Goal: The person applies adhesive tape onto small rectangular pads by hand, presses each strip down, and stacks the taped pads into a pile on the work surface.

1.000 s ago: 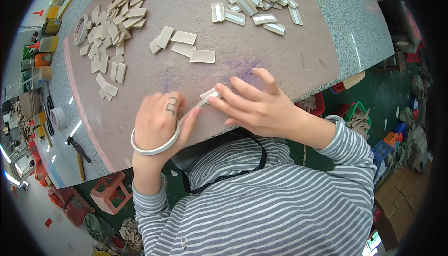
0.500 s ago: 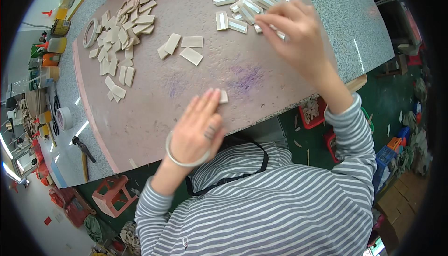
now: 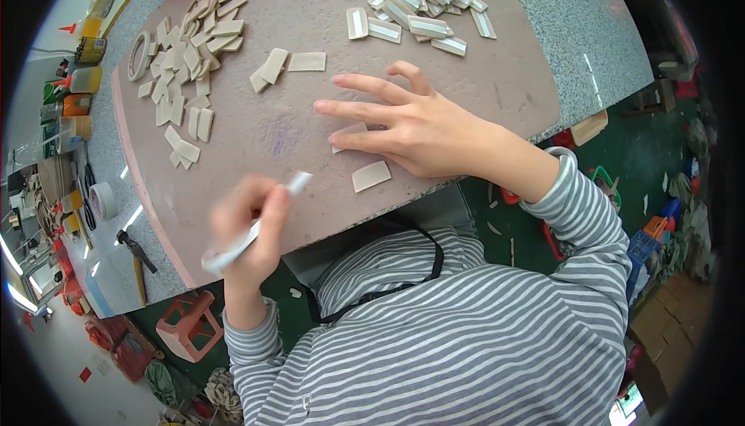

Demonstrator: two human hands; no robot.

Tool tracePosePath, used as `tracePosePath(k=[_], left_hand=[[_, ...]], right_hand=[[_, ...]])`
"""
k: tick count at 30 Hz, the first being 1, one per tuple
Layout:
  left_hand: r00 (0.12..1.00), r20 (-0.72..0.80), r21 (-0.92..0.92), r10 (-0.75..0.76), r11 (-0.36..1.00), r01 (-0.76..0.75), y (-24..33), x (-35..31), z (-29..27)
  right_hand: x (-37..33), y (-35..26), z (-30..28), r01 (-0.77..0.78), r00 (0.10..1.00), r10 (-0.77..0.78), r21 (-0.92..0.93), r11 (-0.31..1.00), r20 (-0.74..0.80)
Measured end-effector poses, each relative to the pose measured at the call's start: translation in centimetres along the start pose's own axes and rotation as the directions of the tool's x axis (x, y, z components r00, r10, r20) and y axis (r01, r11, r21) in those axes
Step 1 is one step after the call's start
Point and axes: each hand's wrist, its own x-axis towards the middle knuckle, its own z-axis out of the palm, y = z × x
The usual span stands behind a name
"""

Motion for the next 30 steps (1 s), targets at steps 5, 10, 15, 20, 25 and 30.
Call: tracePosePath(k=[5, 10, 15, 20, 25, 30], left_hand=[[0.925, 0.379, -0.064, -0.004, 0.997, 0.031, 1.0, 2.6, 4.8], [0.958, 0.273, 0.146, 0.083, 0.981, -0.126, 0.9, 2.9, 6.2], [0.952, 0.234, 0.443, 0.198, 0.85, -0.286, 2.2, 2.3, 4.1], [0.893, 0.229, 0.494, 0.388, 0.744, -0.45, -0.5, 1.2, 3.7], [0.8, 0.063, 0.335, 0.597, 0.742, -0.58, 3.5, -1.3, 2.2], [0.971, -0.089, 0.191, 0.223, 0.96, -0.203, 0.7, 0.1, 1.2]], right_hand=[[-1.7, -2.1, -1.2, -0.217, 0.935, 0.254, 0.168, 0.962, -0.248], [-5.3, -7.7, -0.1, -0.192, 0.981, 0.189, -0.066, 0.979, -0.038], [-5.8, -7.3, 0.9, -0.135, 0.991, 0.133, -0.339, 0.931, -0.028], [-4.0, -7.4, 1.1, -0.065, 0.998, 0.061, -0.402, 0.913, -0.023], [-2.2, -5.7, 0.1, -0.044, 0.999, 0.043, -0.261, 0.964, -0.008], [-2.1, -4.1, 0.1, -0.104, 0.994, 0.111, 0.216, 0.971, -0.021]])
